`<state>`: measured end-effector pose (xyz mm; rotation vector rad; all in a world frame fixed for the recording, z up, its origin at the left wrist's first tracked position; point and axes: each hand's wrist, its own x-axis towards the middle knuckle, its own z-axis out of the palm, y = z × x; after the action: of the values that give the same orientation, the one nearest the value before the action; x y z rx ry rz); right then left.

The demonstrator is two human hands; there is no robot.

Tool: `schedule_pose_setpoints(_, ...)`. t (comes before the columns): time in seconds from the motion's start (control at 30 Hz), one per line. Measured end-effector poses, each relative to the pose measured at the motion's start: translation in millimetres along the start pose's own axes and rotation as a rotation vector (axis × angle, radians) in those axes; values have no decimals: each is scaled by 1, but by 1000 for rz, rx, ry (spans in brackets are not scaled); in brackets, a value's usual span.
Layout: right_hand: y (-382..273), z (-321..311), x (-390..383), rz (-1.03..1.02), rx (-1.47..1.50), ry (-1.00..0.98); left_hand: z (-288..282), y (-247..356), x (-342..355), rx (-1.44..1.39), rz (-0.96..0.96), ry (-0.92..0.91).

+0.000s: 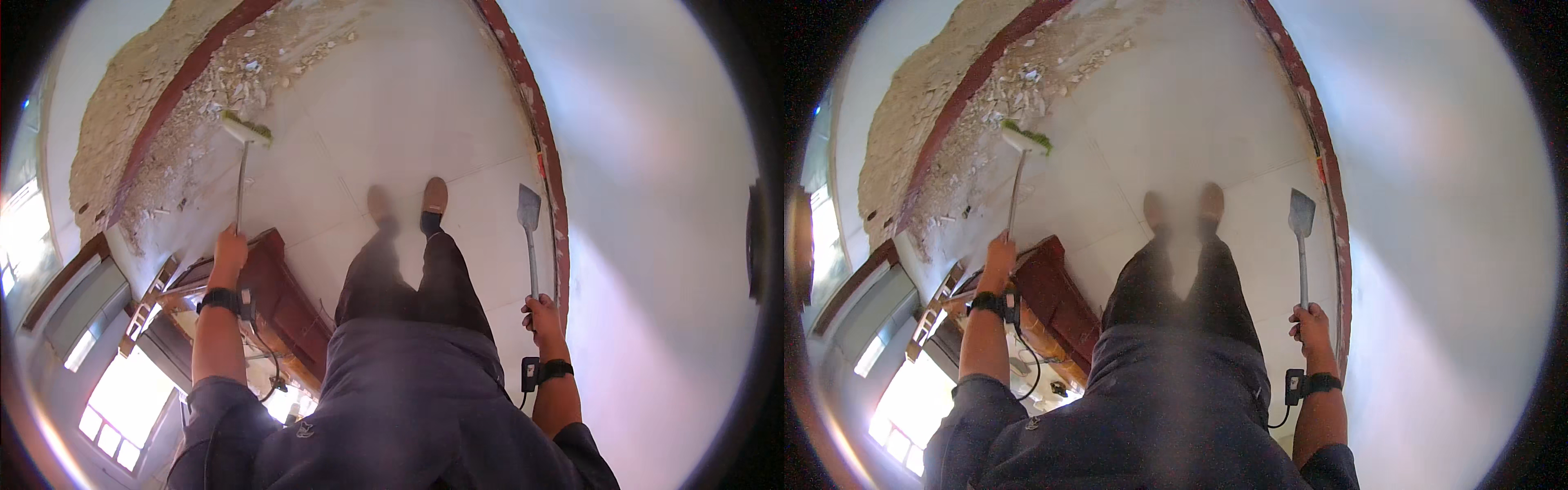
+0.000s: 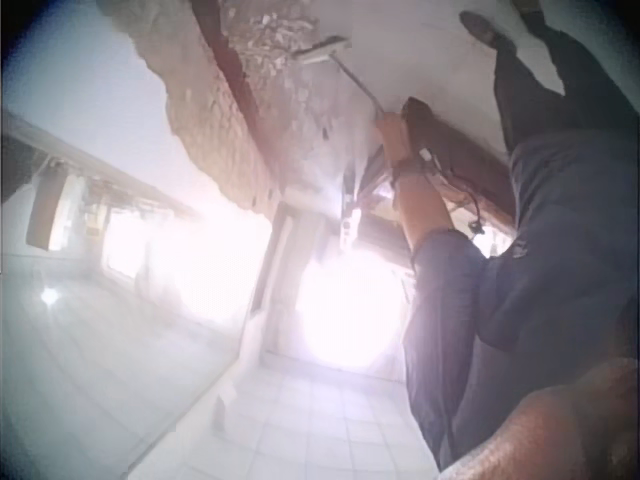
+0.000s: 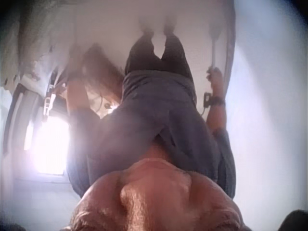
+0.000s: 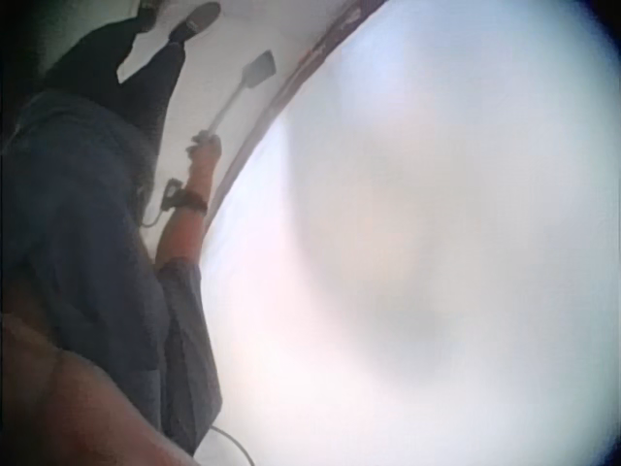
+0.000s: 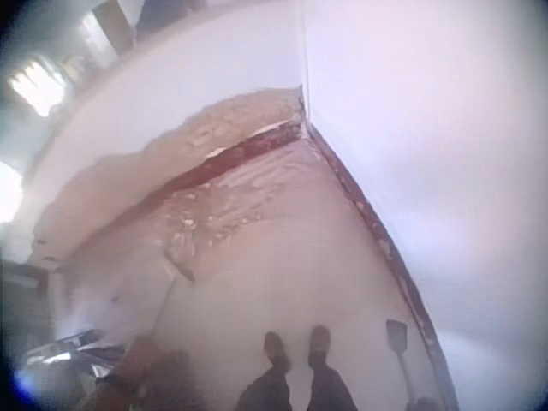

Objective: The person scrapes loose debris from a damaged section of a white wall using a scraper and a brush. They move along the base of the wall, clearing away plaster fragments from the floor and the wall surface.

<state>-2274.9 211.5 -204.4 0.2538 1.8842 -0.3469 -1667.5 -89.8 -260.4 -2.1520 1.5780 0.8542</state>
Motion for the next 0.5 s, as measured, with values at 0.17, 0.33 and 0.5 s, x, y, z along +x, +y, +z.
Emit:
schedule_pose_setpoints(0.17,-32,16,5,-53,-71,-64,-21,9,-85,163,-85,0)
schedule_pose_setpoints(0.33,-58,11,10,-95,-112,-57,8,92,-122,-74,92,-175)
schedule_pose_setpoints(0.5,-87,10,-2,-121,-141,8,41,178,-83,0,411,-388)
